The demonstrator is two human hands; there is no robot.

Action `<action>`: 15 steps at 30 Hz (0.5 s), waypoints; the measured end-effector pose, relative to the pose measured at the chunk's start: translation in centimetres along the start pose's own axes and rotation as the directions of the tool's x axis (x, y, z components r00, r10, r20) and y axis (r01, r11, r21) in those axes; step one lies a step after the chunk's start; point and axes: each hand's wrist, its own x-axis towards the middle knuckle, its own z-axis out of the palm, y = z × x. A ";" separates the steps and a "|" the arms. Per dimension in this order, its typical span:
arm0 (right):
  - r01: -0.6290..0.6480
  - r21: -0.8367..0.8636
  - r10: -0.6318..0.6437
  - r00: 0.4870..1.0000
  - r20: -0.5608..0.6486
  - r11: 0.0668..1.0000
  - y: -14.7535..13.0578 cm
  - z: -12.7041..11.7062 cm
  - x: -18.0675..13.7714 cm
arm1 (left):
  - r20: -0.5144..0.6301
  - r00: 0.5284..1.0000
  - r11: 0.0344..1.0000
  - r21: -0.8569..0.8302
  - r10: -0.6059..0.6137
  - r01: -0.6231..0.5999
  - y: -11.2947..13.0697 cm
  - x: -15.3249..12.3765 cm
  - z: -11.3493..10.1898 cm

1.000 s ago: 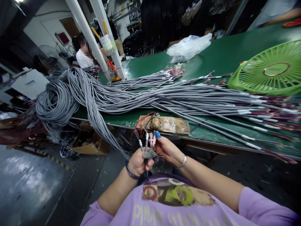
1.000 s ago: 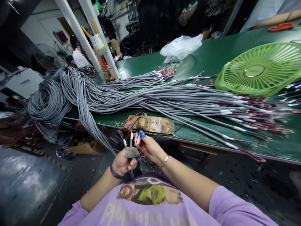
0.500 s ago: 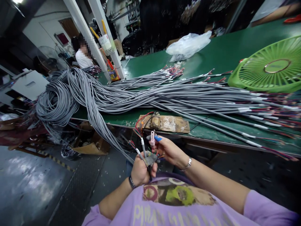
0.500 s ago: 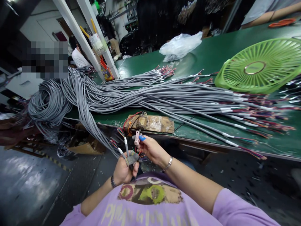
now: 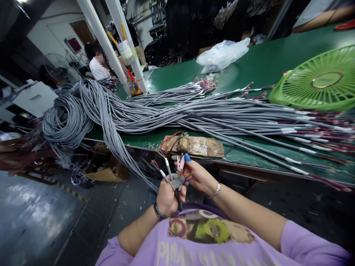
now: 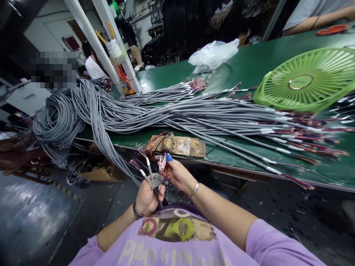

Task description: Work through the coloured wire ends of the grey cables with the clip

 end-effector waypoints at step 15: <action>-0.099 0.090 0.090 0.991 0.100 0.991 -0.2 -0.5 -1.0 | -0.026 0.999 0.999 0.015 0.044 -0.044 -0.7 -1.1 -0.3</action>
